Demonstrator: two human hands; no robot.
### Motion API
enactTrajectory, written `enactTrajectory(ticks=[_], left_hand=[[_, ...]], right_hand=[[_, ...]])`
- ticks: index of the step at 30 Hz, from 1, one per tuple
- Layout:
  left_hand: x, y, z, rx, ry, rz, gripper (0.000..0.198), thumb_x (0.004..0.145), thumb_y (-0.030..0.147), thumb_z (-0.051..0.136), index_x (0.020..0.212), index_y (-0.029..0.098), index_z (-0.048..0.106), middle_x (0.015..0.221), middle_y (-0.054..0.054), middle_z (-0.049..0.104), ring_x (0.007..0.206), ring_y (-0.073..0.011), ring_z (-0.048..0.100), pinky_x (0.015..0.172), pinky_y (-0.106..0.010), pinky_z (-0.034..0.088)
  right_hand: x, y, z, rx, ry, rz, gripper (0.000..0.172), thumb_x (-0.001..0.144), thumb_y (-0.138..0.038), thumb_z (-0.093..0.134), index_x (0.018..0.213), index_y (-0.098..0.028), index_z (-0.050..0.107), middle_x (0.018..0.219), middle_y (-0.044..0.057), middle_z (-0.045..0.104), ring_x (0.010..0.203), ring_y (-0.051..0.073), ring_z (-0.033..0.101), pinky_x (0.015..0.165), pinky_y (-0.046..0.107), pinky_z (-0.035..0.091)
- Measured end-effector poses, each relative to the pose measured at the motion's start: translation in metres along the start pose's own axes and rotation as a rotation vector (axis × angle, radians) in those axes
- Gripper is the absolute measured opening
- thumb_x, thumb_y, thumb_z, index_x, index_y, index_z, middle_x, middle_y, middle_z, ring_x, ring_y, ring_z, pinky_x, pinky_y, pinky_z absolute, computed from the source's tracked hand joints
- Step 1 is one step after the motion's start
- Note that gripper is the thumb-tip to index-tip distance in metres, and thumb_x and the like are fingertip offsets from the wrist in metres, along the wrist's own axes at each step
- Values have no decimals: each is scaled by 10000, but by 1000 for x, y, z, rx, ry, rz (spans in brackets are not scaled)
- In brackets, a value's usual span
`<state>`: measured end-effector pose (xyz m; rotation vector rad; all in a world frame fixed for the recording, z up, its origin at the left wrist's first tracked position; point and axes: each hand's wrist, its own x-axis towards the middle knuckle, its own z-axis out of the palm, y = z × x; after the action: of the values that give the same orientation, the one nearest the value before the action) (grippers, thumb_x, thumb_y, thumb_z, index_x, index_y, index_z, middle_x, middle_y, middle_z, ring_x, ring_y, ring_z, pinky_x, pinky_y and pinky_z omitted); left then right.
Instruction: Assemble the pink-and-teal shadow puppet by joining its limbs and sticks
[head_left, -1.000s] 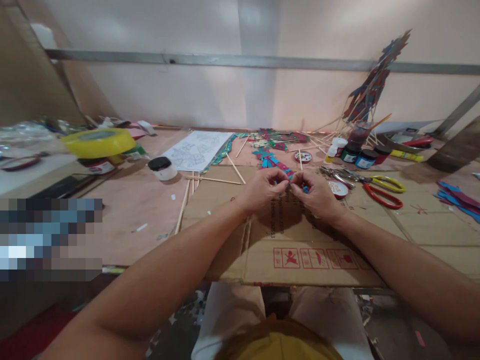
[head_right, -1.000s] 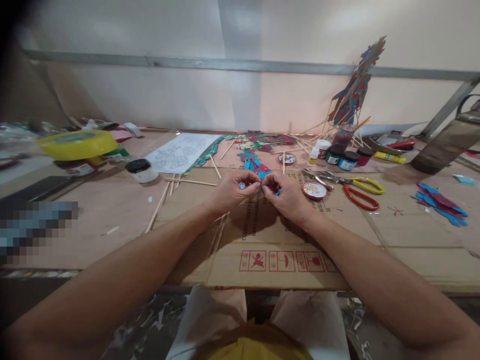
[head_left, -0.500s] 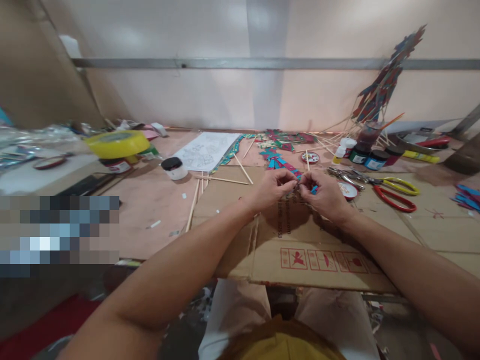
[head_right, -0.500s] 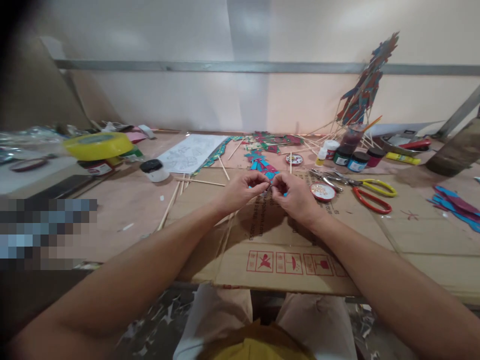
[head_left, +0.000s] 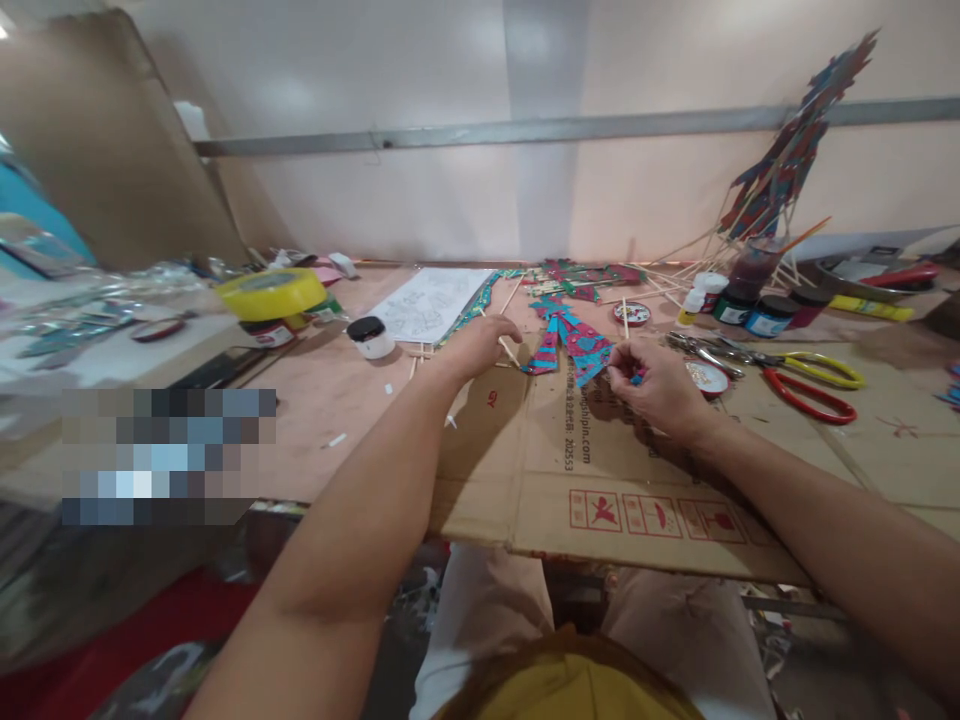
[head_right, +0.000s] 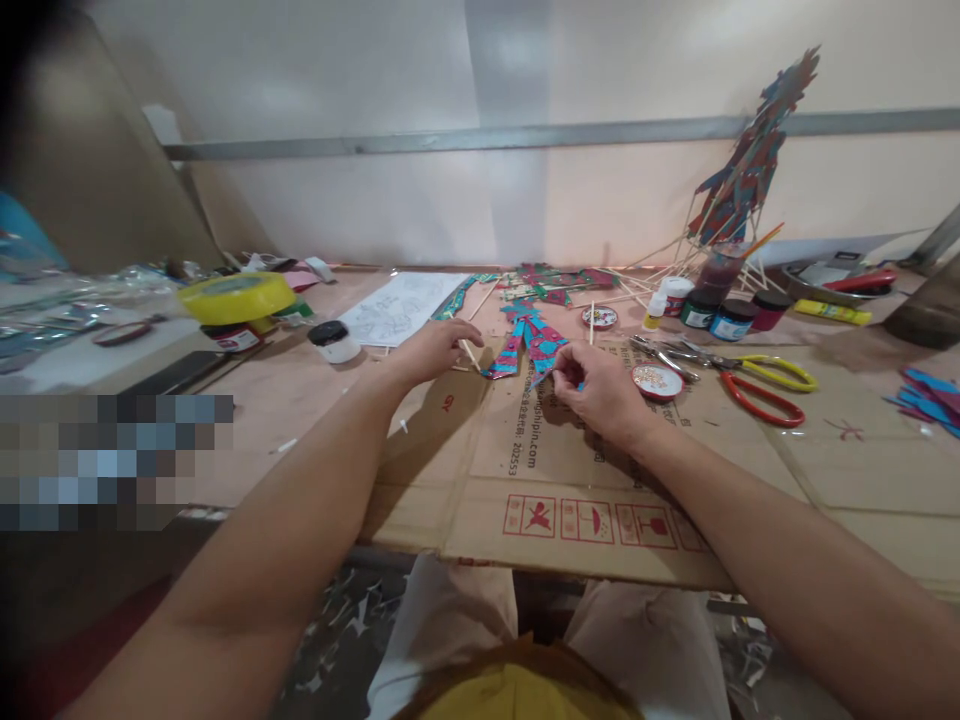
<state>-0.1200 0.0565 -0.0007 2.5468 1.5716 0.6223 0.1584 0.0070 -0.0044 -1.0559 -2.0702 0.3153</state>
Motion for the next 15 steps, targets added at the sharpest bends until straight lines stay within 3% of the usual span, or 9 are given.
enactTrajectory(ticks=[3, 7, 12, 15], left_hand=[[-1, 2, -1, 25, -41, -13, 429, 647, -53, 458, 897, 197, 699, 1030, -77, 700, 943, -204, 642, 865, -332, 484], [-5, -2, -12, 123, -58, -122, 287, 652, 40, 560, 866, 181, 690, 952, -100, 681, 798, -207, 625, 727, -319, 482], [-9, -8, -18, 161, -272, -229, 213, 615, 87, 601, 774, 198, 688, 807, -59, 698, 690, -195, 605, 606, -276, 434], [-9, -7, -15, 178, -306, -223, 176, 599, 75, 586, 692, 197, 673, 694, -31, 678, 604, -166, 570, 568, -250, 399]], right_hand=[[0, 1, 0, -1, 9, -2, 29, 724, -175, 546, 715, -203, 548, 669, -4, 574, 615, 134, 470, 589, 262, 360], [0, 2, 1, 12, 3, -7, 30, 719, -170, 551, 724, -200, 556, 671, -6, 572, 611, 131, 478, 587, 258, 371], [0, 2, 1, 19, -12, 10, 20, 747, -189, 544, 732, -200, 553, 666, -6, 568, 597, 126, 474, 574, 254, 370], [1, 1, 0, -5, -12, 11, 31, 742, -187, 541, 716, -202, 544, 657, -8, 569, 595, 127, 475, 572, 254, 364]])
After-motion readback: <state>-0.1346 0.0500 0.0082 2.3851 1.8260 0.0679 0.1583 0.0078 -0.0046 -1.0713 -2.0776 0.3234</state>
